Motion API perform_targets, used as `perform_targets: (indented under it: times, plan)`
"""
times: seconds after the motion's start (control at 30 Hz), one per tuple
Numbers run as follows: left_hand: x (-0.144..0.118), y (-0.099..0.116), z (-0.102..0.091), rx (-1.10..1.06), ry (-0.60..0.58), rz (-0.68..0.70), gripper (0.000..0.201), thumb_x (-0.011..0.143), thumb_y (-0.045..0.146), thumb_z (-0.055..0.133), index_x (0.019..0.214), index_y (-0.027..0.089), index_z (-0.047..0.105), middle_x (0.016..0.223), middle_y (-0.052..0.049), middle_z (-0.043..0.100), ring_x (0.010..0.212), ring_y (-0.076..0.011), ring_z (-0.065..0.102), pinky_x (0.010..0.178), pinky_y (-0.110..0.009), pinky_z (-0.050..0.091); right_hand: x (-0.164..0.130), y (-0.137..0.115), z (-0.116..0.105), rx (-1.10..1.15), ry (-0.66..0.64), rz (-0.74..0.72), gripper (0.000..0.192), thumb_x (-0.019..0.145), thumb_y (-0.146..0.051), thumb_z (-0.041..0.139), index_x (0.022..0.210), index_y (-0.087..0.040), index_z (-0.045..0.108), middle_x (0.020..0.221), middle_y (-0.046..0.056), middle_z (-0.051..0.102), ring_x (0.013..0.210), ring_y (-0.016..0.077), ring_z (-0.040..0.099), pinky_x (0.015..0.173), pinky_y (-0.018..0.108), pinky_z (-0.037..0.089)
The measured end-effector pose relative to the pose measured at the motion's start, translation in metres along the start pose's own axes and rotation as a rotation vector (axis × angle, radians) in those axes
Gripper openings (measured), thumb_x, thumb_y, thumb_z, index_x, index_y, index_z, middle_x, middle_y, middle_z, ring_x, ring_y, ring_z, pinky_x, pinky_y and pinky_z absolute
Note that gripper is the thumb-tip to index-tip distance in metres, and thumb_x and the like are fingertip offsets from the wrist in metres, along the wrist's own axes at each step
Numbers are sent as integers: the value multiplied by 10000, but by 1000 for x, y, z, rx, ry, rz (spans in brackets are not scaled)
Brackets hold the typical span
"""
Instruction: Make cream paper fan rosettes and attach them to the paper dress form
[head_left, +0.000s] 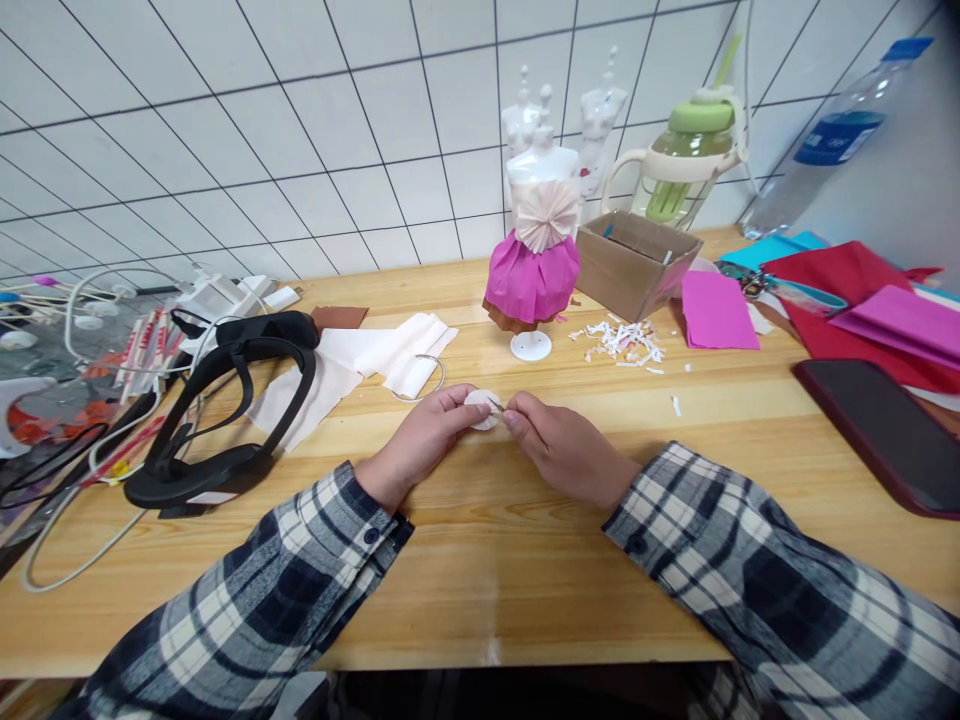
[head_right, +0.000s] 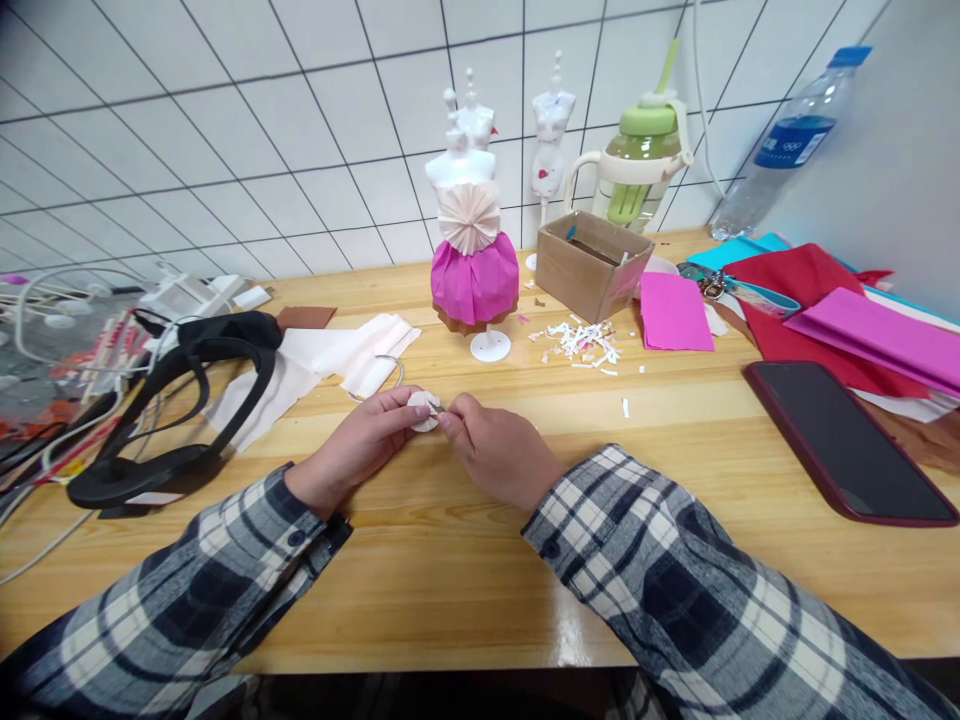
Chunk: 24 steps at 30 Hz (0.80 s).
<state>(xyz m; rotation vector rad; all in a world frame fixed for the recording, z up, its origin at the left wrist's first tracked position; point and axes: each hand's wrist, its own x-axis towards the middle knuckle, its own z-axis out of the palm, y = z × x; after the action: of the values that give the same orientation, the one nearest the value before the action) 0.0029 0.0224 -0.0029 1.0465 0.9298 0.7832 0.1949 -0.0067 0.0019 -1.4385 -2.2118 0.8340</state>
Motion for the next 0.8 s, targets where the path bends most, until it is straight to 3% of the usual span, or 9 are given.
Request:
perform_targets:
  times: [0.8]
  plan:
    - [-1,2,2,-12,-25,2,186,751,303,756,819,150,675,781,-5,676,732,-140,578,733,-259,415,1,1,1,-6,27,3,272,1034,-392,280,981,-220,484,776,17,620,715,183,590,635,271,337]
